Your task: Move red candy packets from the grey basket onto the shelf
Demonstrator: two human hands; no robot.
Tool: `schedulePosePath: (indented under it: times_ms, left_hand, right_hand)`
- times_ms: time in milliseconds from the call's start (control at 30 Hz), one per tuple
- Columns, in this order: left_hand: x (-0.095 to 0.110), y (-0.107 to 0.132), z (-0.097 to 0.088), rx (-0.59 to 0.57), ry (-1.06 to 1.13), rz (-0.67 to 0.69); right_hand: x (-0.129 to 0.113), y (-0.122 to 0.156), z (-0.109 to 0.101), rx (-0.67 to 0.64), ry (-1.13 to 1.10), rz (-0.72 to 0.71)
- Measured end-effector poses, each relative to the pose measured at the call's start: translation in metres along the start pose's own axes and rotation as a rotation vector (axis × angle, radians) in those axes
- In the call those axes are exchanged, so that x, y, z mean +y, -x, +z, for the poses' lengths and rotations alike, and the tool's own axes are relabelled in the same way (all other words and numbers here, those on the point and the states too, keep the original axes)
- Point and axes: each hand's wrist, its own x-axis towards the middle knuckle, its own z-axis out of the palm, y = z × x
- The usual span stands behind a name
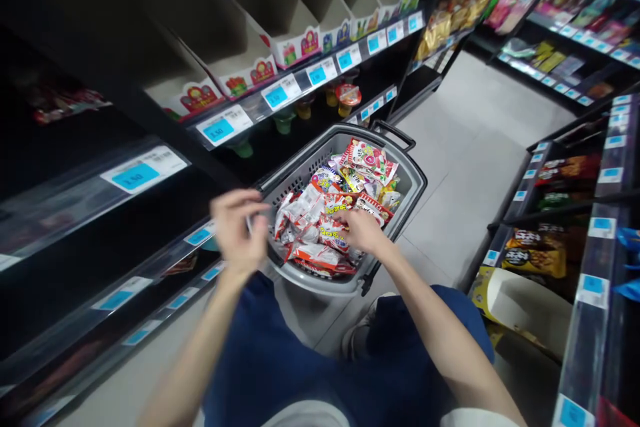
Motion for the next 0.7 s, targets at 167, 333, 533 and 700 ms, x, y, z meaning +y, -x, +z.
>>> schedulePosePath:
  times_ms: [167, 333, 533, 700]
  left_hand:
    - [0.020, 0.068, 0.053, -0.291, 0.078, 0.056]
    - [0.008, 0.065, 0.043, -0.221, 0.102, -0.041]
    - [-0.003, 0.070, 0.049, -0.326, 0.184, 0.030]
    - [0.009, 0.080, 0.047, -0.394, 0.081, -0.084]
  right_hand:
    - [-0.002, -0.006, -0.010, 0.362, -0.662, -0.024]
    - [-0.012, -0.010, -0.007, 0.458, -1.072, 0.196]
    - [-0.022, -0.022, 0.011, 0.422, -1.115, 0.321]
    - [-0.043, -0.019, 0.030, 0.138, -1.183, 0.370]
